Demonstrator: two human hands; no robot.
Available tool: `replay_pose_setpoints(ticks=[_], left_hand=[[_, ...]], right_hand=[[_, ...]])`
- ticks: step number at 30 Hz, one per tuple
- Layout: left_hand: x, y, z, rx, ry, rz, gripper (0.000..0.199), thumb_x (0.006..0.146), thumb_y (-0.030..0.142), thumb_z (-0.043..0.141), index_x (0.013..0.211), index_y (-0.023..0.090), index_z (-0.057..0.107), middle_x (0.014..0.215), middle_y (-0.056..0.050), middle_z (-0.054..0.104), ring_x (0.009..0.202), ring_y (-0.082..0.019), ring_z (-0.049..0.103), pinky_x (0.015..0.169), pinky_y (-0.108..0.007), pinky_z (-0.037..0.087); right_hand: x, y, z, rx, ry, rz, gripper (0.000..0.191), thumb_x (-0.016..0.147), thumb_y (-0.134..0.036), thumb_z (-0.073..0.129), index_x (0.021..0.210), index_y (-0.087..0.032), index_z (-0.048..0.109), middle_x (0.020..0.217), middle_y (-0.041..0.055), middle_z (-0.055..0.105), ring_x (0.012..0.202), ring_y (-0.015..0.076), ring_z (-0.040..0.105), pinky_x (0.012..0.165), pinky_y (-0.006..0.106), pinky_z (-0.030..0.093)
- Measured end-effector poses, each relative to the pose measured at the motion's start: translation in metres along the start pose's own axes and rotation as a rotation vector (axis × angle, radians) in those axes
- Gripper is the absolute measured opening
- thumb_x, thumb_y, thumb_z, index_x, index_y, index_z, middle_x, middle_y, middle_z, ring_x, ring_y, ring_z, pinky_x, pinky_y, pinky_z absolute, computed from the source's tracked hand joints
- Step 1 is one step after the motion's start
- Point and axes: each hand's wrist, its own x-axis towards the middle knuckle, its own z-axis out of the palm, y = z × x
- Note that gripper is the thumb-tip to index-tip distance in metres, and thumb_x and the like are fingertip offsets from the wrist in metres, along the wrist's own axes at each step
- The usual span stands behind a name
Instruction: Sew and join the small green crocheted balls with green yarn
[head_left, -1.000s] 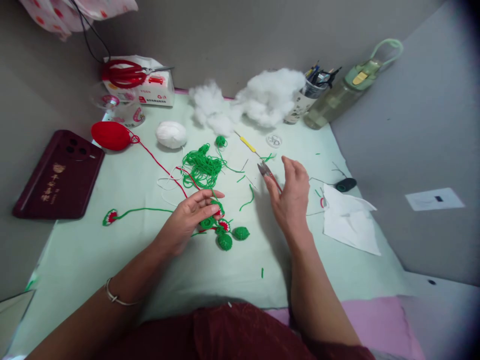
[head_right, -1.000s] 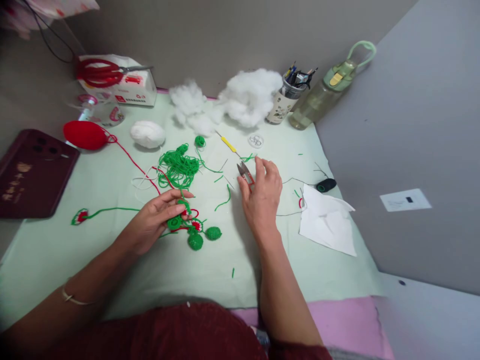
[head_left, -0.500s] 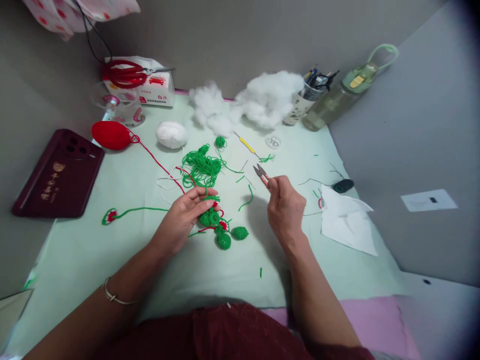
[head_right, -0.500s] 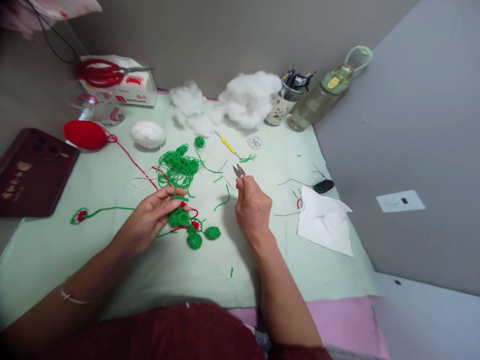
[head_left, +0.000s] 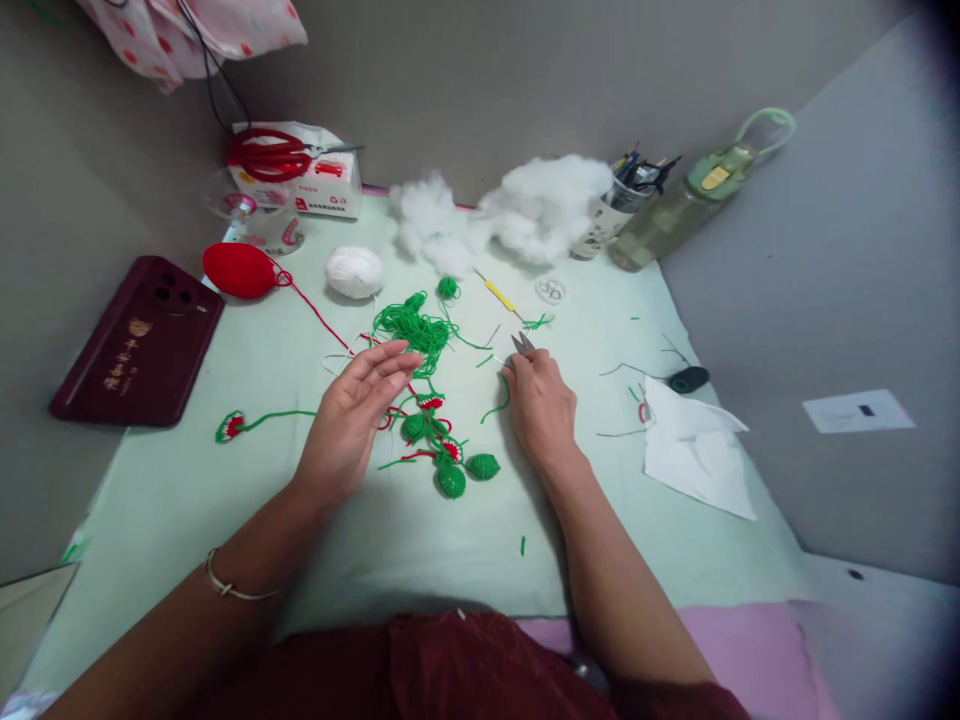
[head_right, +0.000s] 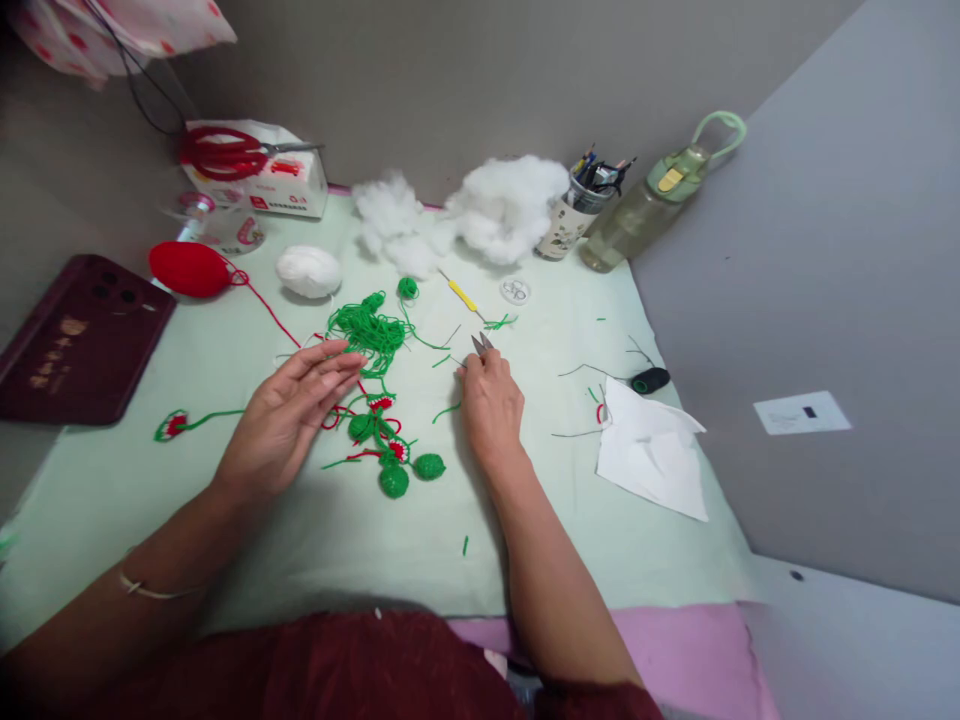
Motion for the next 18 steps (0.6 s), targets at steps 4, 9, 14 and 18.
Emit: replay_pose_setpoints(ticks=[4, 9, 14, 18], left_hand=[[0.002, 0.005, -0.005, 0.099, 0.079, 0.059, 0.02, 0.09, 0.039, 0.067, 0.083, 0.02, 0.07, 0.106, -0.005, 0.073, 0.112, -0.021, 0.063, 0.109, -0.039, 0.042], [-0.003, 0.006, -0.003, 0.294, 0.058, 0.14, 0.036, 0.091, 0.043, 0.063, 0.063, 0.02, 0.058, 0.1, -0.004, 0.073, 0.105, -0.02, 0.063, 0.099, -0.034, 0.045], [-0.014, 0.01, 0.007, 0.48, -0.128, 0.083, 0.019, 0.09, 0.039, 0.063, 0.082, 0.022, 0.065, 0.101, -0.003, 0.071, 0.097, -0.02, 0.065, 0.087, -0.033, 0.049], [-0.017, 0.036, -0.007, 0.726, -0.206, 0.178, 0.013, 0.091, 0.035, 0.061, 0.092, 0.024, 0.068, 0.102, -0.002, 0.069, 0.097, -0.02, 0.064, 0.086, -0.033, 0.049]], right_hand=[[0.005, 0.0, 0.004, -0.055, 0.007, -0.051, 0.025, 0.1, -0.019, 0.042, 0.094, -0.018, 0.067, 0.105, 0.0099, 0.064, 0.096, 0.0219, 0.056, 0.06, 0.03, 0.03], [0.004, -0.009, -0.002, -0.105, -0.027, -0.025, 0.024, 0.094, -0.013, 0.044, 0.088, -0.014, 0.067, 0.099, 0.0125, 0.066, 0.084, 0.0207, 0.058, 0.059, 0.031, 0.027], [0.002, -0.011, -0.008, 0.241, 0.072, 0.055, 0.013, 0.086, -0.02, 0.053, 0.085, -0.018, 0.066, 0.09, 0.006, 0.069, 0.069, 0.0165, 0.057, 0.061, 0.029, 0.033], [0.0, -0.006, -0.006, 0.699, 0.074, 0.122, 0.014, 0.082, -0.029, 0.059, 0.088, -0.019, 0.067, 0.075, 0.0003, 0.067, 0.06, 0.0139, 0.057, 0.065, 0.029, 0.043]])
